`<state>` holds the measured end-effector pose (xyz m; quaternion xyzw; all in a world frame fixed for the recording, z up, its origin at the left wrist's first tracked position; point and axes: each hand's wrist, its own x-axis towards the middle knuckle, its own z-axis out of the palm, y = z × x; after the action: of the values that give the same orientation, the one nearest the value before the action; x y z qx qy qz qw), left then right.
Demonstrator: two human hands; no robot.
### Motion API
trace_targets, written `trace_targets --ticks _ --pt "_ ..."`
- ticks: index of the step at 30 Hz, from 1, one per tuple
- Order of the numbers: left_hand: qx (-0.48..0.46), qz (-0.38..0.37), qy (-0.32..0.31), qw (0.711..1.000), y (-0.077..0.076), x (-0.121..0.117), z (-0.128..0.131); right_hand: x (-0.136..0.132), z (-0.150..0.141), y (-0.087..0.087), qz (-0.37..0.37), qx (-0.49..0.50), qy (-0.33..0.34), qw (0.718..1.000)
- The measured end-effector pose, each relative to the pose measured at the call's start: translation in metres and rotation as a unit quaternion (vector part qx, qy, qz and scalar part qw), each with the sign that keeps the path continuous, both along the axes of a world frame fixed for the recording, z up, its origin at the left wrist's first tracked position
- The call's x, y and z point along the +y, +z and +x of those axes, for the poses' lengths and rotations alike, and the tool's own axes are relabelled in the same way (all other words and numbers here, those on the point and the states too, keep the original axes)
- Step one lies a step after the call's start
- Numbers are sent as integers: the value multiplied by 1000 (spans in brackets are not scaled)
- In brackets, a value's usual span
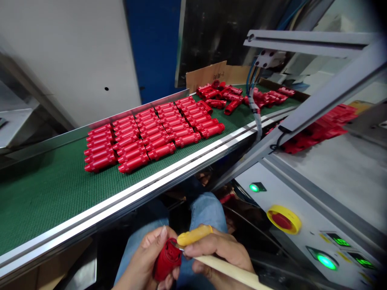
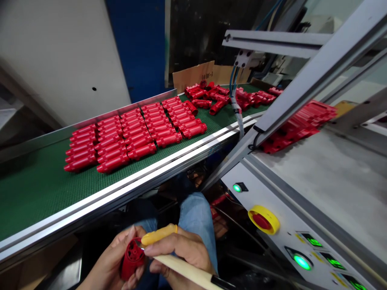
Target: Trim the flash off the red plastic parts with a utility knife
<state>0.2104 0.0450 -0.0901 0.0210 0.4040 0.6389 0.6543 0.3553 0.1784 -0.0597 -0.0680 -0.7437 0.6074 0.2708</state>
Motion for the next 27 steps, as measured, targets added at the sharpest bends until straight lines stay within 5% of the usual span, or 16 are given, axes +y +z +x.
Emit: trace_targets --ticks 9,15,20,27 --pt "-5 7 11 1000 -1 -1 2 -10 -1 0 -30 -51 -54 997" --pt "20 8 52 998 3 -3 1 -21 -1 3 45 -33 -70 996" --pt "24 29 70 997 2 -2 2 -28 -1 7 21 -35 -120 992" --pt "21 47 73 996 -2 -3 4 -23 2 0 44 -42 -90 994"
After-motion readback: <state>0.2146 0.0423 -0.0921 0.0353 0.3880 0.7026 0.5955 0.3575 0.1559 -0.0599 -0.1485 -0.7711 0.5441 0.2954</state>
